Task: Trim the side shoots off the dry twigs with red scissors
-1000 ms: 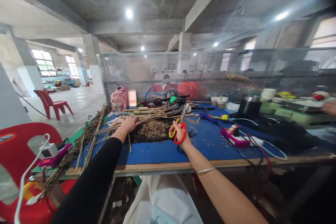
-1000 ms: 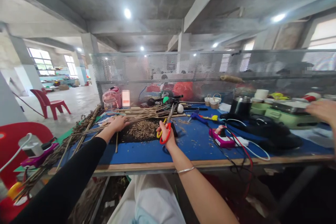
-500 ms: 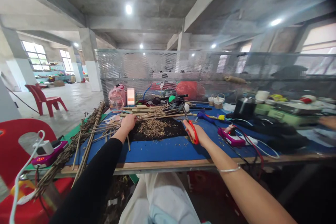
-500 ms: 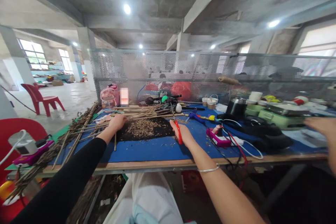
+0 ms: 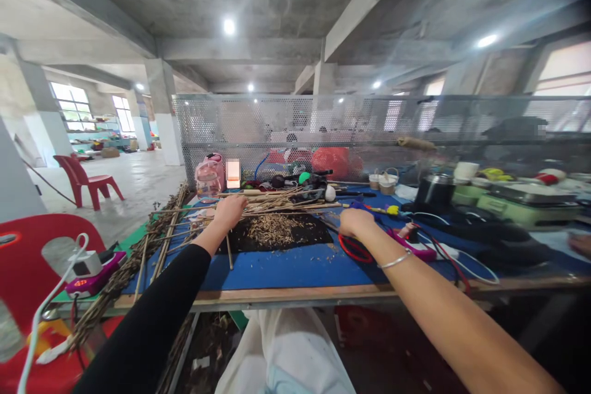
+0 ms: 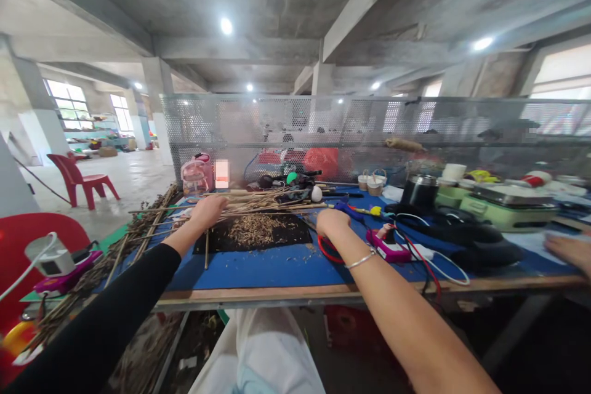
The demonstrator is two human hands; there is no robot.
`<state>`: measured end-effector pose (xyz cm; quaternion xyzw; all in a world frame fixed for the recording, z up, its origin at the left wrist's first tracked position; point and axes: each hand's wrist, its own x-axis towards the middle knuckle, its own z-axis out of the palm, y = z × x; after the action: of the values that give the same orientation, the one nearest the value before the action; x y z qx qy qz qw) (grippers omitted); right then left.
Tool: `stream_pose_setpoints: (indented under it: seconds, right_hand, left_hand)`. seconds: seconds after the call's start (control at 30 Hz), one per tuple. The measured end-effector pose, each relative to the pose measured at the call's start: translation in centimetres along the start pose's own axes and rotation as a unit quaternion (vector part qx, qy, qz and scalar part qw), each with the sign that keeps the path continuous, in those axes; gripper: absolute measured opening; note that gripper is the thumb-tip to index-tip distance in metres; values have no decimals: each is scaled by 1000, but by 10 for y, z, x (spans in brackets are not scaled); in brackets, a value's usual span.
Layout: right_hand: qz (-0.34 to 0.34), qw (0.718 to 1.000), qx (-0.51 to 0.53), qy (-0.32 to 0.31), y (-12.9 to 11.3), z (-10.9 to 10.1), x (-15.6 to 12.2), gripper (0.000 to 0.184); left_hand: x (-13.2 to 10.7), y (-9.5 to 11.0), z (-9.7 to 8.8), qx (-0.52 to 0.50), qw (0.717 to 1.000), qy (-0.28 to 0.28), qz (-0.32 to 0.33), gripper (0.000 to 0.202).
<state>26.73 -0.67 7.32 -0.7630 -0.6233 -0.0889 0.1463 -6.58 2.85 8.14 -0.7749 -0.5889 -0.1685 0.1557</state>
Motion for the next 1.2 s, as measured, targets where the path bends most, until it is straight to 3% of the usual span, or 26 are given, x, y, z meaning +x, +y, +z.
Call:
stream_pose_setpoints:
  seconds: [0.1, 0.17, 0.2, 0.33, 0.5, 0.6, 0.83, 0.93, 1.07, 1.2]
  right_hand:
    - [-147, 989, 22, 5, -53, -16, 4, 35]
    - [-318, 943, 47, 80, -87, -22, 6, 43]
    - [-351, 931, 47, 86, -101, -23, 7, 42]
    - [-321, 947, 31, -18, -125, -21, 17, 38]
    - [-260, 965, 38, 8, -129, -9, 20, 41]
    - [-219, 971, 93, -3, -134, -1, 20, 37]
    - [-133, 972, 193, -1, -147, 10, 36, 26]
    - [-99, 967, 233, 23, -163, 7, 40, 31]
    - [-67, 962, 259, 57, -179, -4, 43, 38]
    - [-60, 962, 254, 78, -157, -13, 39, 42]
  left_hand:
    - [-1, 11, -8, -1, 1000, 12, 26, 35]
    - [-1, 20, -13, -1, 999, 18, 44, 38]
    - [-1, 23, -16, -3, 999, 21, 48, 40]
    - [0, 27, -24, -17, 999, 18, 29, 44]
    - [9, 21, -28, -13, 999, -23, 18, 44]
    - [14, 24, -25, -1, 1000, -20, 14, 45]
    - [18, 53, -13, -31, 996, 3, -80, 45]
    - [19, 70, -13, -81, 990, 14, -117, 46]
    - [22, 84, -16, -134, 985, 40, -102, 42]
    - [23, 67, -26, -102, 990, 55, -80, 43]
